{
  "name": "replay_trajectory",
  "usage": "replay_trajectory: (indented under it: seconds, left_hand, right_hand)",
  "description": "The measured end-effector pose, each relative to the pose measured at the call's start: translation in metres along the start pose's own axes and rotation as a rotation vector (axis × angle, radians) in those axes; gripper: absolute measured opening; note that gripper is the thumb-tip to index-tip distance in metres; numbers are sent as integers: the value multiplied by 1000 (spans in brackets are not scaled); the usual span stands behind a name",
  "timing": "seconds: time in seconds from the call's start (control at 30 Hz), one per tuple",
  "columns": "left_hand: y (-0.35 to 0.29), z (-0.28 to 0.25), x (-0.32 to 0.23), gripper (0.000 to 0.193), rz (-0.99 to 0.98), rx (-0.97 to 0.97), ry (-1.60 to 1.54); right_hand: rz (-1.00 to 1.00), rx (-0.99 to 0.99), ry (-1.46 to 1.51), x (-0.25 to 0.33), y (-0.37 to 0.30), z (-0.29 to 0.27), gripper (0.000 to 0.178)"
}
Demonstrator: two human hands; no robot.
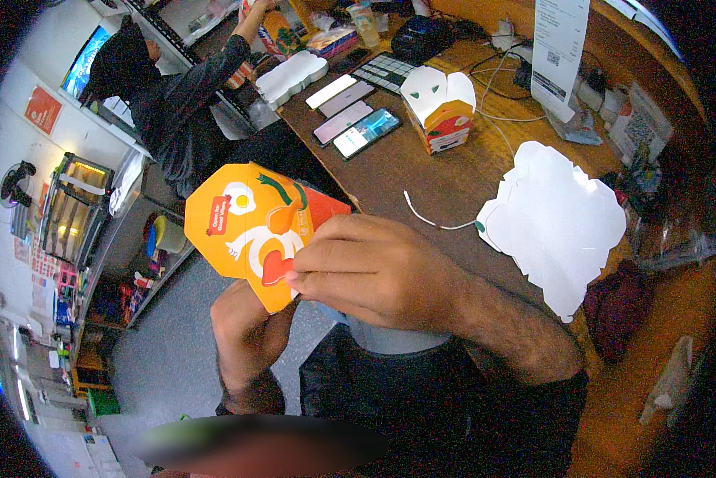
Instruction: The person folds and assembles flat, colorful printed cardboard boxes into three-dimensional containers. They repeatedly fold flaps, tuck tabs, and shape the boxes by hand, then place the finished boxes on the counter.
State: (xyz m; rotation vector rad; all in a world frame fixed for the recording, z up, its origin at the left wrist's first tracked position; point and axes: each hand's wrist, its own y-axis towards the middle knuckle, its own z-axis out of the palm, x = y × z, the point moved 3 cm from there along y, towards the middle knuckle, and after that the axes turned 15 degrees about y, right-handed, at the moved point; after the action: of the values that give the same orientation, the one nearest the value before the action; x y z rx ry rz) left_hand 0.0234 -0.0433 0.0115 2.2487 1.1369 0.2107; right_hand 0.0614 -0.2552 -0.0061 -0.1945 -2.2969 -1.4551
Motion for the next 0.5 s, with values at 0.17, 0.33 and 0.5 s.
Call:
replay_trajectory:
  seconds: [0.17, 0.33, 0.5]
  left_hand:
    - [-1, -2, 1, 21, 72, 10, 94]
    - [-4, 2, -1, 18, 13, -29, 90]
    - [-28, 17, -2, 20, -296, -374, -239]
  right_hand:
    - [24, 5, 27, 4, 2, -3, 26]
    - [52, 14, 25, 3, 2, -3, 26]
    - [52, 31, 22, 5, -1, -4, 27]
